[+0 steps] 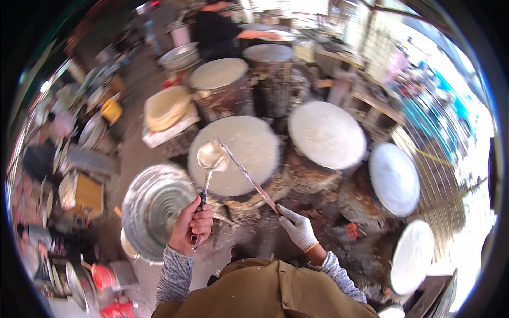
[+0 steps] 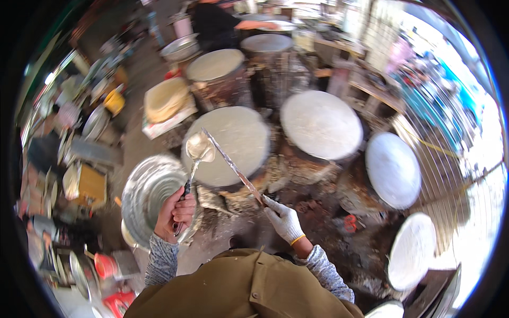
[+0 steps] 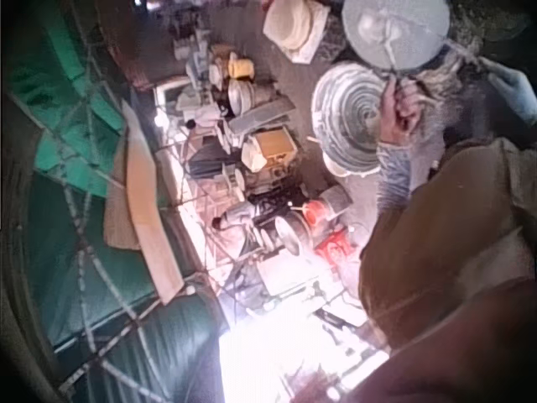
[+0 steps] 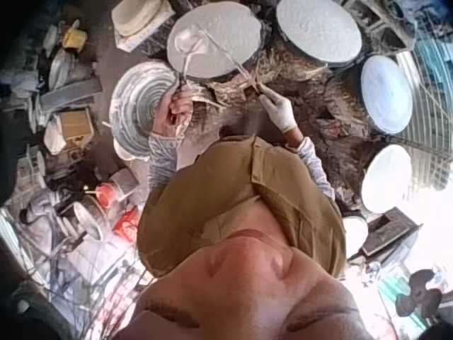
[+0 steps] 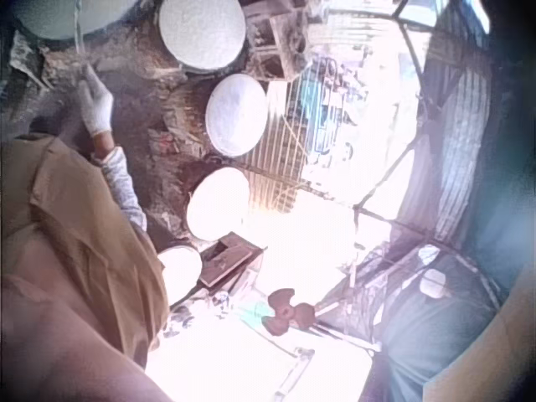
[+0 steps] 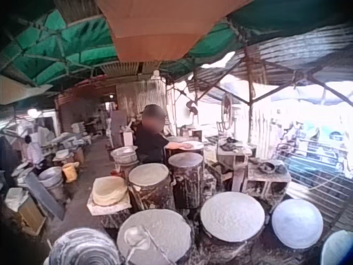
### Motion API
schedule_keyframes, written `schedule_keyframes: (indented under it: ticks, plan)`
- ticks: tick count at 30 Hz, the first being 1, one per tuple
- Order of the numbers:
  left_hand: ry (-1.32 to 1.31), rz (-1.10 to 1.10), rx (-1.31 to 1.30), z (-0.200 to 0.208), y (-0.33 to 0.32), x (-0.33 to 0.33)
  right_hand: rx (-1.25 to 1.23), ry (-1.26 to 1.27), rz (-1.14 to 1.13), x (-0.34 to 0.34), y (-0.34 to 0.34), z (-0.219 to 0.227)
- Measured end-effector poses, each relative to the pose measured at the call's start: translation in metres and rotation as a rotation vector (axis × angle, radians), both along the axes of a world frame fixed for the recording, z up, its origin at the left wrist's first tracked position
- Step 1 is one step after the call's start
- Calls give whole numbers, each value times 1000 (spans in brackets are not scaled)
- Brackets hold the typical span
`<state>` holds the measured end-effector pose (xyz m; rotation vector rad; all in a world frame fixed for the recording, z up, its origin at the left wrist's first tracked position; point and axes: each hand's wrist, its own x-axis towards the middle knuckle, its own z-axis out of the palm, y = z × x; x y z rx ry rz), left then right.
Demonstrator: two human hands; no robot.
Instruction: The person ladles batter onto multiple hot griddles and spreads it into thin crepes using a wooden spreader. They flip the crepes, remove finished ones, and stack them while continuing to cook new batches.
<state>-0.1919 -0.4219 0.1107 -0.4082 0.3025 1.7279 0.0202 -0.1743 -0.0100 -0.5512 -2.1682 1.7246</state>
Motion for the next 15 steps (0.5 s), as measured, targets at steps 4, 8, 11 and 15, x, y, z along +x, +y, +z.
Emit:
schedule_keyframes:
  ticks: [4, 8, 11, 15]
  plan:
    - [12, -256, 61, 11, 134, 53, -42, 56, -281, 100, 66, 16]
    - [80, -504, 85, 19, 257, 113, -240, 112, -565, 177, 107, 7]
    - [186, -708, 95, 14, 344, 154, -560, 217, -765, 225, 129, 23]
    - [542, -937, 11, 7, 443, 219, -683, 370, -954, 263, 150, 23]
